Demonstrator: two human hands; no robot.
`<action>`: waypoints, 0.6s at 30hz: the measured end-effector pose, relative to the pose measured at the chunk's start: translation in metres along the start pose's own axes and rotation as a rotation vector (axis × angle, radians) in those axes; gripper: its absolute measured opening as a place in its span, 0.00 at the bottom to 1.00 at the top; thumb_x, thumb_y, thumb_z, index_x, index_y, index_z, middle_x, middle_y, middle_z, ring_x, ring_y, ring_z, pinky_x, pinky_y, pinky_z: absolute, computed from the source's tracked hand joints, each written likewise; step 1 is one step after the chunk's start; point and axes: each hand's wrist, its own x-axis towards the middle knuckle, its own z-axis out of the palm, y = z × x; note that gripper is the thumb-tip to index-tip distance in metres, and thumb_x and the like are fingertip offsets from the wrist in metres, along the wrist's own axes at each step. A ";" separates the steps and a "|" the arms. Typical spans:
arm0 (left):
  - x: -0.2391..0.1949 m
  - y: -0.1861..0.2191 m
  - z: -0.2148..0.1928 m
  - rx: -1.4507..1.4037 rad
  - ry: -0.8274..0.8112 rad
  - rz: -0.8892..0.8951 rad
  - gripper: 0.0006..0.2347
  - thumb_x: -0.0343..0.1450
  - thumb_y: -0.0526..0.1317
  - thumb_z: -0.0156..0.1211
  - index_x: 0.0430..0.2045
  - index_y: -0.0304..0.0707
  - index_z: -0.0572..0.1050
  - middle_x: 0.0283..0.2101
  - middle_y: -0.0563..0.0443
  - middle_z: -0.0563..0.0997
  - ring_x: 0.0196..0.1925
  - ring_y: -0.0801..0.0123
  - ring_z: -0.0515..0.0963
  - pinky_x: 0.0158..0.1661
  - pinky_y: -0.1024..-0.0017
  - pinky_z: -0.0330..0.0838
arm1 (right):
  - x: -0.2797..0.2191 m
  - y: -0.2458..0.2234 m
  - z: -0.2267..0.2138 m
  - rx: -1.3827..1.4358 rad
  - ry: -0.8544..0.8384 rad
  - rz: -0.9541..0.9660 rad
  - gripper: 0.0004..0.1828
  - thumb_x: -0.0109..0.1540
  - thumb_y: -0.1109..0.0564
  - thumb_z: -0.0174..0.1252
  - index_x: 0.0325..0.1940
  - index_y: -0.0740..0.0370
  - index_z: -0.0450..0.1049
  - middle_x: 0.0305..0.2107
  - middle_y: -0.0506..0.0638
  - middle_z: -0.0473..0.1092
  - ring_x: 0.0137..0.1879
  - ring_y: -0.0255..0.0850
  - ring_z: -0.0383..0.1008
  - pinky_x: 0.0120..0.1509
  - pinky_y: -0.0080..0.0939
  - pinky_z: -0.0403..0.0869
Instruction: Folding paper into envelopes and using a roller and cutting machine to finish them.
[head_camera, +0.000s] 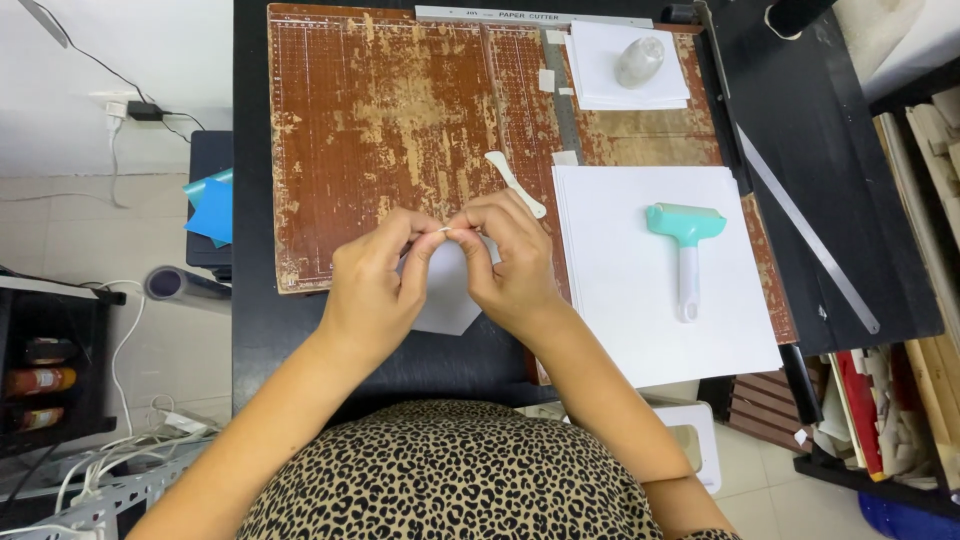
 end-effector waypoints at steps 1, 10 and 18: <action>0.000 -0.002 0.001 0.001 0.002 -0.001 0.02 0.74 0.33 0.62 0.32 0.37 0.79 0.22 0.47 0.83 0.28 0.51 0.85 0.29 0.65 0.78 | 0.000 0.001 -0.001 0.001 -0.001 -0.001 0.05 0.66 0.62 0.60 0.34 0.61 0.77 0.27 0.51 0.74 0.35 0.50 0.75 0.42 0.48 0.76; 0.003 -0.002 0.000 -0.111 0.112 -0.057 0.03 0.73 0.31 0.63 0.29 0.36 0.80 0.22 0.48 0.79 0.26 0.55 0.82 0.27 0.68 0.78 | -0.006 0.012 -0.003 0.145 0.048 0.097 0.06 0.60 0.60 0.71 0.40 0.60 0.83 0.31 0.52 0.78 0.37 0.46 0.78 0.46 0.44 0.76; 0.006 0.009 -0.001 -0.166 0.119 -0.031 0.03 0.75 0.30 0.59 0.32 0.29 0.77 0.33 0.43 0.69 0.33 0.54 0.78 0.34 0.65 0.80 | -0.007 0.013 0.002 0.189 0.057 0.120 0.03 0.60 0.62 0.70 0.37 0.61 0.83 0.29 0.52 0.77 0.36 0.44 0.77 0.44 0.43 0.76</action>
